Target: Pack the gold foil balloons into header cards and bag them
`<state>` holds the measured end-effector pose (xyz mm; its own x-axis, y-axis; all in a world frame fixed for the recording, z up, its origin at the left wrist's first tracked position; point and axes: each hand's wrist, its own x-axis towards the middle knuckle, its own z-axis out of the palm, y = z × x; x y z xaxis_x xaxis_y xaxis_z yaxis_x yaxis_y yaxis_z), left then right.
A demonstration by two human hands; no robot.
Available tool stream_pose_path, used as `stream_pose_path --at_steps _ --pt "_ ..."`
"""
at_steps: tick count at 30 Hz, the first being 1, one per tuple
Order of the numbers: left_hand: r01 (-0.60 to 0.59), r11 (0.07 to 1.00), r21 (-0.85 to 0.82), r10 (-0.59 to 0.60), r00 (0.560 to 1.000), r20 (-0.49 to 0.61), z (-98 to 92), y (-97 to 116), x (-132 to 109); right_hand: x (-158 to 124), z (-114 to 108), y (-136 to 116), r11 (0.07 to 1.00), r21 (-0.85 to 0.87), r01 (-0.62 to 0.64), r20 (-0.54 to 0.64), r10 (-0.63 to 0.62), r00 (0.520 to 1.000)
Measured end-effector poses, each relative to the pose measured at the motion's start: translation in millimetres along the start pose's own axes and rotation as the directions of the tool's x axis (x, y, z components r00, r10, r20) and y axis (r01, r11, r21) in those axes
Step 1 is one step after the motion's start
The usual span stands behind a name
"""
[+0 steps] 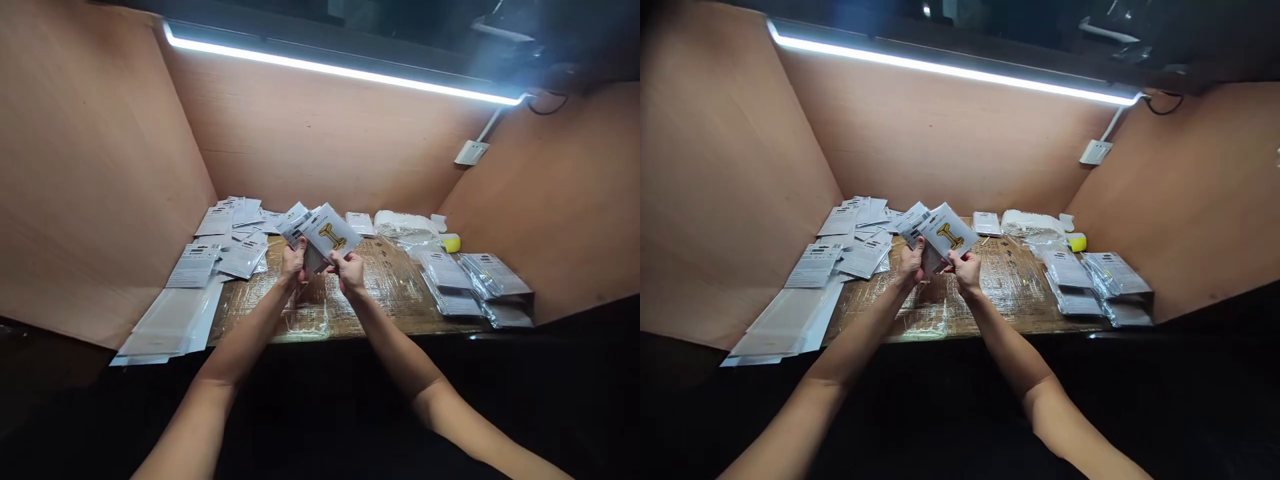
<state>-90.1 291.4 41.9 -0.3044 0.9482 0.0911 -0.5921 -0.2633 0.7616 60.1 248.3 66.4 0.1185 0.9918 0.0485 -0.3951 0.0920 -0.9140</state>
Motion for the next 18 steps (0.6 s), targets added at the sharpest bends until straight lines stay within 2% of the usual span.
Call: stream_pose_path --at_steps 2,5,7,8,9,10,12,14,16,18 --pt "0.053 0.998 0.026 -0.054 0.998 0.038 17.9 -6.0 -23.1 -10.2 -5.2 10.2 0.996 -0.085 0.030 -0.045 -0.034 0.998" --pt "-0.001 0.995 0.096 -0.003 0.999 0.045 33.2 -5.3 -49.8 -15.6 -41.3 -0.5 0.946 -0.323 0.030 0.027 -0.022 0.999" --pt "-0.103 0.982 0.158 0.092 0.993 0.080 36.0 -3.9 -64.3 -13.0 -75.8 -20.7 0.845 -0.516 0.137 -0.008 -0.164 0.986" --pt "-0.141 0.970 0.196 0.119 0.986 0.119 35.4 -4.5 -70.9 -10.0 -92.5 -31.9 0.777 -0.593 0.210 -0.019 -0.274 0.961" --pt "-0.160 0.958 0.239 0.121 0.978 0.171 33.8 -6.3 -77.2 -6.4 -107.5 -42.2 0.716 -0.639 0.281 0.013 -0.355 0.935" --pt "-0.161 0.945 0.284 0.096 0.968 0.232 31.4 -9.0 -82.7 -2.4 -120.0 -50.6 0.683 -0.646 0.341 0.086 -0.380 0.921" --pt "-0.145 0.913 0.381 -0.003 0.932 0.361 25.2 -16.0 -90.7 5.4 -136.9 -59.7 0.738 -0.557 0.380 0.317 -0.233 0.919" --pt "-0.151 0.858 0.490 -0.107 0.882 0.460 18.5 -20.3 -92.7 11.6 -145.5 -58.1 0.855 -0.432 0.285 0.484 -0.047 0.874" --pt "-0.198 0.779 0.595 -0.174 0.844 0.508 12.9 -17.9 -89.3 14.5 -149.8 -50.3 0.915 -0.359 0.185 0.519 0.031 0.854" --pt "-0.241 0.711 0.660 -0.179 0.846 0.502 9.5 -9.6 -84.4 14.1 -152.9 -42.2 0.927 -0.342 0.156 0.496 0.037 0.867"
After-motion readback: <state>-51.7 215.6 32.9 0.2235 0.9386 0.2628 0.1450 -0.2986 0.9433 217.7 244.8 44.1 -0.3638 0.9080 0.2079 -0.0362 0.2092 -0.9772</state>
